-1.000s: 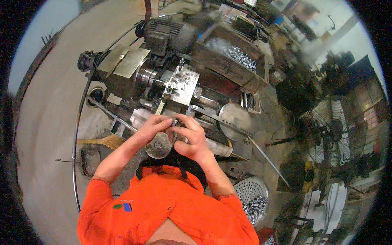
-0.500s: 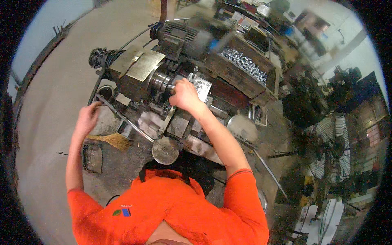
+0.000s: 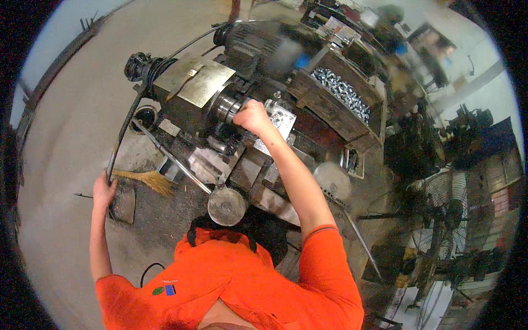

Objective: The person operates a metal forming machine by inserting small metal pieces into the machine, actuating a lever to process them, and then removing the finished pieces. The person repeats this cycle continuously throughout the clip.

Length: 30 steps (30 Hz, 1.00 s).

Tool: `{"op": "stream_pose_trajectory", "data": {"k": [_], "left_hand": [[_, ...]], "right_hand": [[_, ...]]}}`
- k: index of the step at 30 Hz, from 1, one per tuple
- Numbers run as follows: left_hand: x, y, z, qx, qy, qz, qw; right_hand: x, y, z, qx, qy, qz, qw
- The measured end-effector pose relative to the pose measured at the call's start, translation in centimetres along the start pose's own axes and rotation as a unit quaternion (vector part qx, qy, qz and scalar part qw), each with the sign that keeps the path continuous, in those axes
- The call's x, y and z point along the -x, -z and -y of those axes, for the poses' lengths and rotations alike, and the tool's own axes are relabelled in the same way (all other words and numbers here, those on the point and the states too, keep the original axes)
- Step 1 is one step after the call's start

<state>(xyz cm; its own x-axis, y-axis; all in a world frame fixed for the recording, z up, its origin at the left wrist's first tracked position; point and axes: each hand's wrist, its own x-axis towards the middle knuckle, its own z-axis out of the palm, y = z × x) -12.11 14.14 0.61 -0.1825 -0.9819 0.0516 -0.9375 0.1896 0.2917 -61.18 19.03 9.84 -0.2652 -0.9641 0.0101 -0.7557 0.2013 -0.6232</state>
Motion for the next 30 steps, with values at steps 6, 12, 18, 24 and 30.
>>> {"op": "stream_pose_trajectory", "data": {"k": [6,12,18,24,30], "left_hand": [[-6.3,0.2,7.9,-0.213,-0.005,-0.009,0.977],[-13.7,2.7,14.7,-0.296,-0.095,-0.098,0.946],[-13.1,2.0,6.6,-0.040,-0.095,-0.135,0.985],[-10.3,-16.8,0.7,0.231,0.091,0.181,0.952],[-7.1,-20.4,-6.0,-0.177,-0.269,0.129,0.938]], "right_hand": [[0.3,0.1,-0.4,-0.048,-0.055,-0.092,0.993],[-0.1,-0.6,-0.2,-0.031,-0.042,-0.108,0.993],[5.2,2.2,-1.4,-0.036,0.082,-0.205,0.975],[16.6,6.4,-6.7,-0.025,0.024,-0.272,0.962],[29.8,8.1,-13.9,-0.005,-0.163,-0.305,0.938]]}}
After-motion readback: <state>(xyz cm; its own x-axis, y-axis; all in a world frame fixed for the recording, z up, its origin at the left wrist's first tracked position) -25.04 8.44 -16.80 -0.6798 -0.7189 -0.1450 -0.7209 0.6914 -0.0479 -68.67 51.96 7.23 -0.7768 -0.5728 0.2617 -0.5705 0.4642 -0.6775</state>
